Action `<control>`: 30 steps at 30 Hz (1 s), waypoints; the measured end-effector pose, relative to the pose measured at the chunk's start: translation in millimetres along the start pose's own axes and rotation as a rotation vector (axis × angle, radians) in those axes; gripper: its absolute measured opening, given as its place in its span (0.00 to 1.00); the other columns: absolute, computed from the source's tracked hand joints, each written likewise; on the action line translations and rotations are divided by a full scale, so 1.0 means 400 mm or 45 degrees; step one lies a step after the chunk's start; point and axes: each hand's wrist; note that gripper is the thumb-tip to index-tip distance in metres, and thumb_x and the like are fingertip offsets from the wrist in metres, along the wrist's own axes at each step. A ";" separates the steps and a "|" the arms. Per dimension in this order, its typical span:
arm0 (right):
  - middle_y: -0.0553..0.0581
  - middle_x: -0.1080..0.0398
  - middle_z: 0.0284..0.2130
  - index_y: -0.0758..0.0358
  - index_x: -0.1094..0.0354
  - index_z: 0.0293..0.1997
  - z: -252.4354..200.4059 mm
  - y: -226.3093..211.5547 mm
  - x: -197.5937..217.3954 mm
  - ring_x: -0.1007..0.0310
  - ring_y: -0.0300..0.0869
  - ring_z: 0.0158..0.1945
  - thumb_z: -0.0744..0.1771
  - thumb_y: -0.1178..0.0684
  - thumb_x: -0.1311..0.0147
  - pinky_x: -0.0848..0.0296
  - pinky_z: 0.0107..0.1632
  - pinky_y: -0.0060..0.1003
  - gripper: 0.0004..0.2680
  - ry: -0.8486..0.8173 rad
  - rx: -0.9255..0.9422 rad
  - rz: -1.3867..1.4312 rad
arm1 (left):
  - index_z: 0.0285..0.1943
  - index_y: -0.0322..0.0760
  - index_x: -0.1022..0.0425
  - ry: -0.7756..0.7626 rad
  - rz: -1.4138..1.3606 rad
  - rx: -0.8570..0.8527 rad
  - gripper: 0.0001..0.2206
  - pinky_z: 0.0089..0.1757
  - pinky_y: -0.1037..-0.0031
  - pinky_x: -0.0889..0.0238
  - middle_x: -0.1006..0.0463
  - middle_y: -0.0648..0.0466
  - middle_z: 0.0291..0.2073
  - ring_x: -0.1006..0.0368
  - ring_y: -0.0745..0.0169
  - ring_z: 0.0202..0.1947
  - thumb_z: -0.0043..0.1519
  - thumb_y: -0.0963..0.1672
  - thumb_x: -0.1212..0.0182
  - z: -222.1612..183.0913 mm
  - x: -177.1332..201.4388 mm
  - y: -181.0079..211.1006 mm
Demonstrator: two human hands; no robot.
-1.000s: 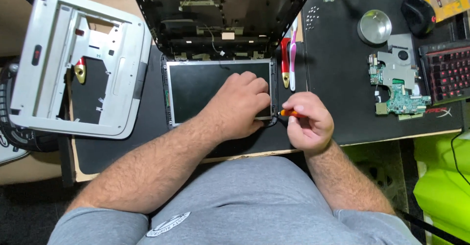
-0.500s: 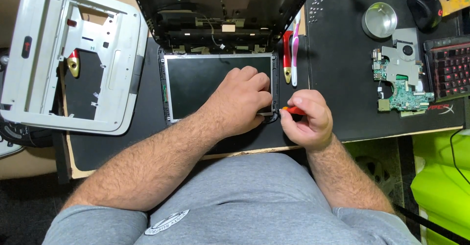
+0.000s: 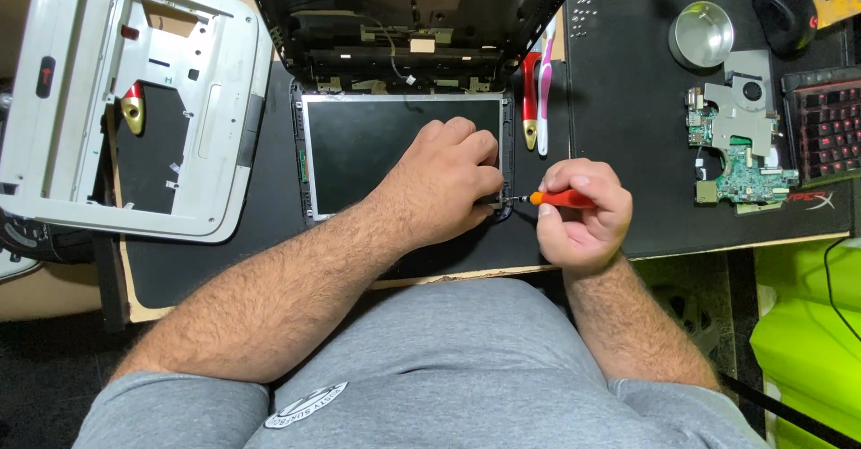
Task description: Detaching an LCD panel from a laptop lid by removing the bezel and unscrewing the panel.
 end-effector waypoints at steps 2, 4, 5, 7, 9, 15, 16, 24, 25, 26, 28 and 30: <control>0.70 0.37 0.31 0.74 0.43 0.52 0.002 0.002 0.000 0.30 0.54 0.31 0.63 0.70 0.45 0.27 0.33 0.48 0.14 0.014 0.009 0.027 | 0.44 0.45 0.16 0.023 -0.043 0.000 0.12 0.44 0.66 0.38 0.27 0.54 0.38 0.33 0.59 0.45 0.54 0.49 0.24 0.001 -0.003 0.006; 0.69 0.37 0.32 0.73 0.44 0.53 0.001 0.003 0.000 0.30 0.54 0.31 0.64 0.70 0.44 0.27 0.34 0.48 0.15 0.028 0.020 0.056 | 0.44 0.44 0.16 0.047 -0.084 -0.001 0.13 0.44 0.66 0.38 0.27 0.54 0.38 0.33 0.59 0.45 0.55 0.49 0.25 0.001 -0.004 0.011; 0.69 0.37 0.31 0.73 0.44 0.53 -0.002 0.004 0.000 0.30 0.55 0.31 0.64 0.70 0.44 0.27 0.34 0.48 0.15 0.044 0.014 0.070 | 0.45 0.42 0.16 0.066 -0.137 -0.017 0.12 0.44 0.65 0.37 0.26 0.53 0.38 0.31 0.57 0.45 0.56 0.48 0.26 0.001 -0.004 0.013; 0.70 0.38 0.31 0.73 0.44 0.53 -0.006 0.003 -0.002 0.30 0.55 0.31 0.63 0.70 0.43 0.26 0.34 0.49 0.15 0.063 0.015 0.084 | 0.46 0.41 0.17 0.087 -0.186 -0.036 0.12 0.44 0.64 0.37 0.25 0.53 0.37 0.30 0.56 0.45 0.57 0.48 0.27 0.002 -0.012 0.013; 0.69 0.38 0.30 0.72 0.44 0.52 -0.006 0.000 -0.008 0.29 0.56 0.32 0.63 0.70 0.44 0.26 0.35 0.50 0.15 0.095 -0.004 0.069 | 0.40 0.44 0.17 0.181 -0.173 -0.081 0.08 0.41 0.66 0.37 0.26 0.57 0.34 0.30 0.59 0.43 0.58 0.48 0.29 0.005 -0.031 0.009; 0.69 0.35 0.29 0.72 0.41 0.50 -0.013 0.004 -0.010 0.28 0.56 0.32 0.62 0.70 0.42 0.26 0.35 0.51 0.14 0.128 0.018 0.088 | 0.37 0.43 0.17 0.191 -0.134 -0.095 0.07 0.40 0.68 0.35 0.24 0.58 0.32 0.28 0.62 0.40 0.60 0.48 0.30 0.011 -0.046 -0.002; 0.69 0.35 0.29 0.72 0.41 0.50 -0.006 0.000 -0.010 0.28 0.56 0.32 0.62 0.70 0.42 0.26 0.35 0.51 0.14 0.127 0.022 0.088 | 0.37 0.43 0.17 0.194 -0.131 -0.096 0.07 0.40 0.68 0.35 0.24 0.58 0.32 0.28 0.62 0.40 0.60 0.48 0.30 0.010 -0.046 -0.002; 0.63 0.38 0.24 0.73 0.33 0.43 0.018 -0.031 0.033 0.39 0.49 0.23 0.61 0.71 0.41 0.34 0.26 0.44 0.10 -0.113 -0.073 0.158 | 0.33 0.45 0.17 0.230 -1.075 0.024 0.07 0.42 0.68 0.30 0.20 0.58 0.32 0.24 0.58 0.39 0.59 0.48 0.28 0.011 -0.057 0.002; 0.63 0.38 0.24 0.73 0.33 0.43 0.047 -0.045 0.022 0.39 0.49 0.23 0.61 0.71 0.41 0.34 0.26 0.44 0.10 -0.113 -0.070 0.157 | 0.33 0.45 0.17 0.230 -1.074 0.021 0.07 0.42 0.68 0.30 0.20 0.58 0.32 0.24 0.58 0.39 0.59 0.48 0.28 0.009 -0.062 0.001; 0.62 0.35 0.23 0.71 0.29 0.39 0.076 -0.058 0.011 0.38 0.49 0.21 0.61 0.69 0.38 0.35 0.24 0.43 0.07 -0.204 -0.053 0.048 | 0.33 0.44 0.17 0.239 -1.156 0.045 0.07 0.42 0.68 0.29 0.19 0.58 0.31 0.24 0.60 0.39 0.58 0.48 0.27 0.008 -0.066 -0.001; 0.61 0.32 0.22 0.69 0.26 0.35 0.102 -0.068 0.006 0.37 0.49 0.19 0.61 0.68 0.36 0.36 0.22 0.43 0.05 -0.294 -0.033 -0.063 | 0.32 0.44 0.17 0.249 -1.237 0.065 0.07 0.42 0.69 0.29 0.19 0.58 0.31 0.23 0.61 0.39 0.57 0.48 0.26 0.007 -0.070 -0.003; 0.61 0.27 0.25 0.67 0.23 0.36 0.096 -0.059 0.013 0.31 0.50 0.21 0.62 0.65 0.37 0.33 0.22 0.45 0.03 -0.390 -0.011 -0.155 | 0.32 0.42 0.16 0.242 -1.266 0.074 0.07 0.42 0.67 0.28 0.19 0.56 0.30 0.23 0.61 0.37 0.57 0.47 0.26 0.008 -0.070 -0.004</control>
Point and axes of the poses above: each hand's wrist, its own z-axis towards the middle knuckle, its own x-axis out of the back of the hand, y = z × x
